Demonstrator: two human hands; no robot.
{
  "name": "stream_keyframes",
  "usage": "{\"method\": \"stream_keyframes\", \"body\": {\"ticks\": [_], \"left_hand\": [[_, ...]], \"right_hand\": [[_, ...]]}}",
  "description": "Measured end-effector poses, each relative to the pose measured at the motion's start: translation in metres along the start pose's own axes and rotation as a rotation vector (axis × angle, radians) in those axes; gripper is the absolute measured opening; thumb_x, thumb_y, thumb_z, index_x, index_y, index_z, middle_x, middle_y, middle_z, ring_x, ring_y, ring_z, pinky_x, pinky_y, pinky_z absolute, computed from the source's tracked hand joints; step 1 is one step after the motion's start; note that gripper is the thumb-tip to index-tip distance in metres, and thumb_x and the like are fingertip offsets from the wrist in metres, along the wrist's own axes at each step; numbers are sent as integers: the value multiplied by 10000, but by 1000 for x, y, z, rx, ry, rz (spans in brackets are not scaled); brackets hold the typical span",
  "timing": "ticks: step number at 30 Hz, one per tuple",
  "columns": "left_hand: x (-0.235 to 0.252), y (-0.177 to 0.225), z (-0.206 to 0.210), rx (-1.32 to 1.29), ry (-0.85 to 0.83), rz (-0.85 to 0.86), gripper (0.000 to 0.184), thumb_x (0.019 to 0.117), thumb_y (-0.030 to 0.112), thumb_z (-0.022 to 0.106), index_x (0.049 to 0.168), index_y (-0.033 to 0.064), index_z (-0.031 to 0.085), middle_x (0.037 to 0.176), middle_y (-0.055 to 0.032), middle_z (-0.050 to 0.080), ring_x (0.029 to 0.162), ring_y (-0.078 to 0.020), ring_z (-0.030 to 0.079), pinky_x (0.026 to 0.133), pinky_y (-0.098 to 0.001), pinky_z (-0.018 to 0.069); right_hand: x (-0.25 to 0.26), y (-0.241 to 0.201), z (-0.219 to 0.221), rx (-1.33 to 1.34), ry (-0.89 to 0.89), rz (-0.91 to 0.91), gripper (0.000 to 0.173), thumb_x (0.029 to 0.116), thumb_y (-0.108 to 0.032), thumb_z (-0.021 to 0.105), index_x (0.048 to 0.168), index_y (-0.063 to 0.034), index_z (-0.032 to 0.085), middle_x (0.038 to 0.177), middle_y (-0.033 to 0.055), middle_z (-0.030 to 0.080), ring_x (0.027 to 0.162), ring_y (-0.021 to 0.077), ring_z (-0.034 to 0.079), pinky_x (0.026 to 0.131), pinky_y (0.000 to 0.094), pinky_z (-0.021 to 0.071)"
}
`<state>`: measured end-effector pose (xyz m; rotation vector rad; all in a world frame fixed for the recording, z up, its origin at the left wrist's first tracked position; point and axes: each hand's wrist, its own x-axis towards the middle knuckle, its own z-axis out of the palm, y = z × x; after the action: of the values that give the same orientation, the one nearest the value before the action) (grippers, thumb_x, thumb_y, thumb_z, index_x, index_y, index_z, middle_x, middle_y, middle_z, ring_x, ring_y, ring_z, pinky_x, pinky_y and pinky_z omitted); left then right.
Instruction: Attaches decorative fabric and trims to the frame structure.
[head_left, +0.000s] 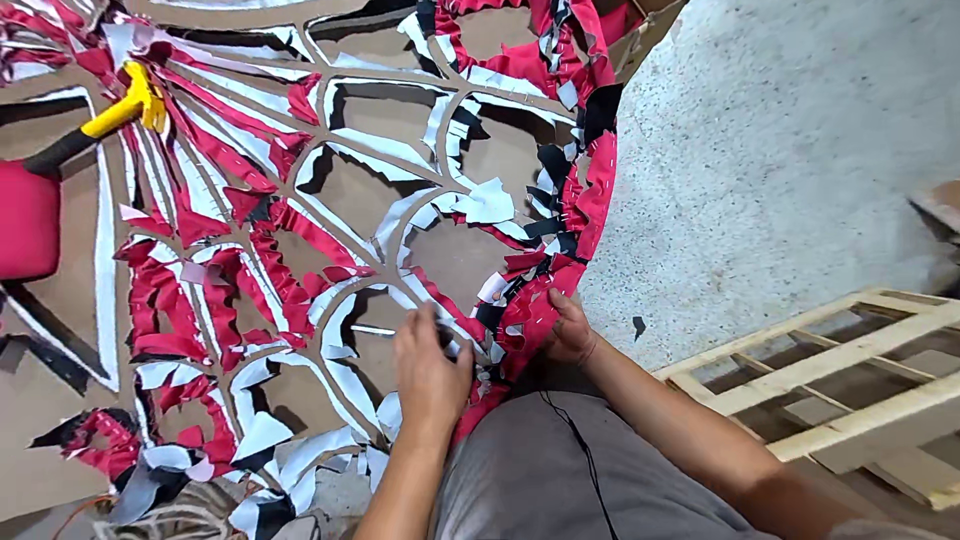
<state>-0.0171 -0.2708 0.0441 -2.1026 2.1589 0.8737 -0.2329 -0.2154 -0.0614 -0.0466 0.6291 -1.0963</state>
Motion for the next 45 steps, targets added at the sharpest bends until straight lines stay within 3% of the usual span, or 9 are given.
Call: {"method": "stream_keyframes", "body": {"ticks": [5, 9, 12, 19, 24, 34, 39, 42, 45], "left_hand": [[33, 5, 28, 311, -34, 404, 486, 796, 215, 790, 1261, 110, 692, 1475, -167, 531, 1477, -361, 377, 1226, -642, 210], [41, 3, 29, 323, 17, 524, 169, 856, 146, 720, 1012, 83, 734, 1279, -149, 643, 1326, -346, 535, 1180, -583, 344], [42, 3, 28, 241, 2, 446, 212, 847, 211, 750, 1017, 85, 752, 1252, -154, 650, 1258, -354, 569, 1091, -559, 436], [41, 11, 20, 327, -155, 305, 711, 685, 242, 886, 1318, 66, 615, 1431, -185, 528, 1400, -364, 451, 1161, -524, 389], [31, -3, 45, 252, 86, 422, 157, 888, 132, 652, 981, 23, 718, 1171, -170, 678, 1224, -358, 600, 1106, -528, 450], [12, -7, 30, -524, -98, 136, 220, 997, 139, 570, 820, 102, 695, 1129, -9, 729, 1257, -130, 604, 1226, -429, 357], [7, -12, 20, -353, -244, 238, 236, 990, 138, 533, 845, 75, 707, 1113, -22, 733, 1284, -112, 594, 1259, -411, 308], [11, -11, 12, -293, -270, 254, 243, 973, 186, 552, 816, 107, 719, 1089, 10, 746, 1257, -105, 614, 1205, -383, 397], [19, 1, 13, -221, -95, 207, 178, 944, 282, 675, 870, 122, 704, 1006, -14, 721, 1005, -165, 690, 895, -442, 579]], "right_hand": [[2, -6, 3, 8, -74, 39, 493, 957, -608, 542, 1203, -201, 672, 1102, 39, 747, 1041, 156, 707, 912, 400, 593], [-7, -22, 11, -159, 130, 140, 408, 1056, -396, 507, 1266, -65, 618, 1098, 108, 729, 1021, 193, 707, 919, 414, 589], [-10, -28, 14, -206, 161, 152, 357, 1044, -346, 547, 1243, -61, 625, 1085, 93, 734, 1008, 178, 710, 909, 398, 588], [-3, -2, 4, 57, -30, 92, 460, 930, -623, 615, 1152, -226, 683, 1025, 6, 743, 952, 126, 712, 830, 359, 603], [2, -3, 0, 23, -44, 66, 443, 911, -581, 663, 1149, -209, 690, 1044, 19, 745, 975, 138, 711, 856, 385, 602], [5, -23, 0, -25, 84, -50, 423, 1007, -499, 511, 1203, -155, 659, 1080, 57, 744, 1019, 170, 710, 908, 407, 595], [4, -19, -7, -20, 11, -25, 480, 1011, -567, 455, 1215, -189, 670, 1110, 47, 744, 1060, 168, 700, 927, 407, 584], [4, -24, 3, -88, 103, 37, 441, 1018, -529, 503, 1245, -174, 634, 1106, 53, 732, 1034, 169, 704, 906, 404, 595], [3, -30, 4, -96, 121, 86, 443, 1029, -488, 510, 1293, -147, 607, 1136, 89, 725, 1051, 201, 705, 921, 423, 593]]}}
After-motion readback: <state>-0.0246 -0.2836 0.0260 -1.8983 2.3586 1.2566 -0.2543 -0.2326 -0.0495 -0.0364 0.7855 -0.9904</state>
